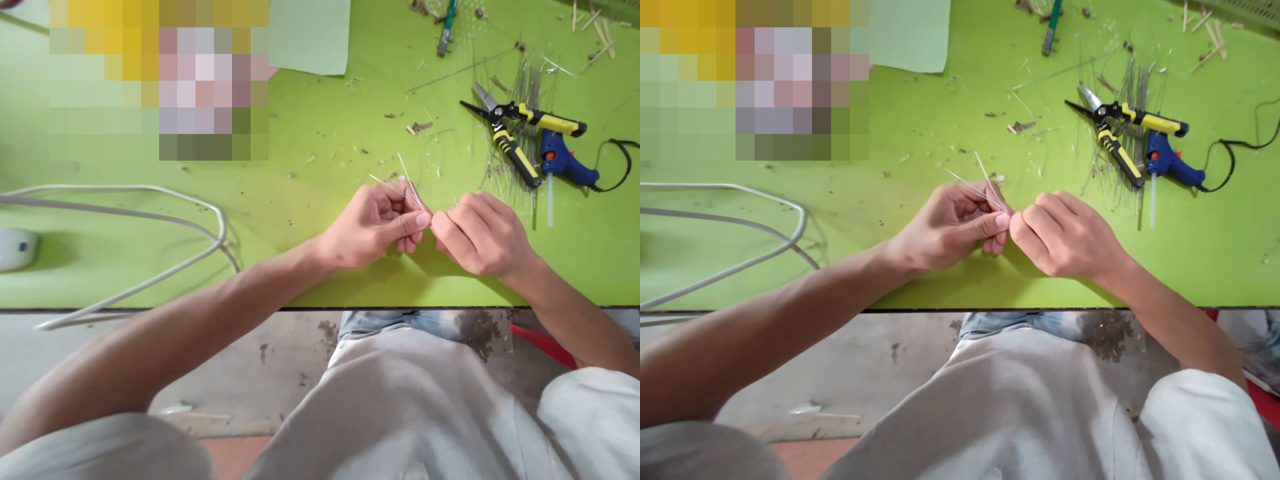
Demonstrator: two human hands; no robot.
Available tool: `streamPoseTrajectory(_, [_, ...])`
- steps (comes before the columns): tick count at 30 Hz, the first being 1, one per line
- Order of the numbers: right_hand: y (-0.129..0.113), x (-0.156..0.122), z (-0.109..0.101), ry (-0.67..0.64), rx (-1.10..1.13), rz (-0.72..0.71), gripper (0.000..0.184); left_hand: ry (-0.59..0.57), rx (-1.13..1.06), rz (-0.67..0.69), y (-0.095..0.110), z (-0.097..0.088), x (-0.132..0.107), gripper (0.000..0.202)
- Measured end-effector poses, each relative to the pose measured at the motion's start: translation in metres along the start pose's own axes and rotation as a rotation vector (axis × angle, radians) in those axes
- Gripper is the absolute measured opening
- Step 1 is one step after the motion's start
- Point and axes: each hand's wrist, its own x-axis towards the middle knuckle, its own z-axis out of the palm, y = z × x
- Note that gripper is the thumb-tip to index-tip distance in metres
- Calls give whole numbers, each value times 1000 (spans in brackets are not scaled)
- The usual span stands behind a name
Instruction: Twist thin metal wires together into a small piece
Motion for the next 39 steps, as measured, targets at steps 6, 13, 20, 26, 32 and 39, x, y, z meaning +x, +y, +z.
streamPoseTrajectory(6, [1,-1,-1,35,110,42,9,25,4,35,3,5,-3,53])
streamPoseTrajectory(13, [3,-3,5,124,101,152,13,-13,-84,26,0,5,-1,52])
streamPoseTrajectory(20, [6,-5,5,28,125,169,19,52,-10,65,-3,3,0,44])
streamPoseTrajectory(26, [5,-1,2,24,127,156,26,12,34,98,-3,0,2,39])
streamPoseTrajectory(32, [3,0,0,23,309,248,22,142,88,156,-4,3,2,43])
streamPoseTrajectory(39, [-4,5,-5,48,542,358,20,176,59,259,-3,10,-3,47])
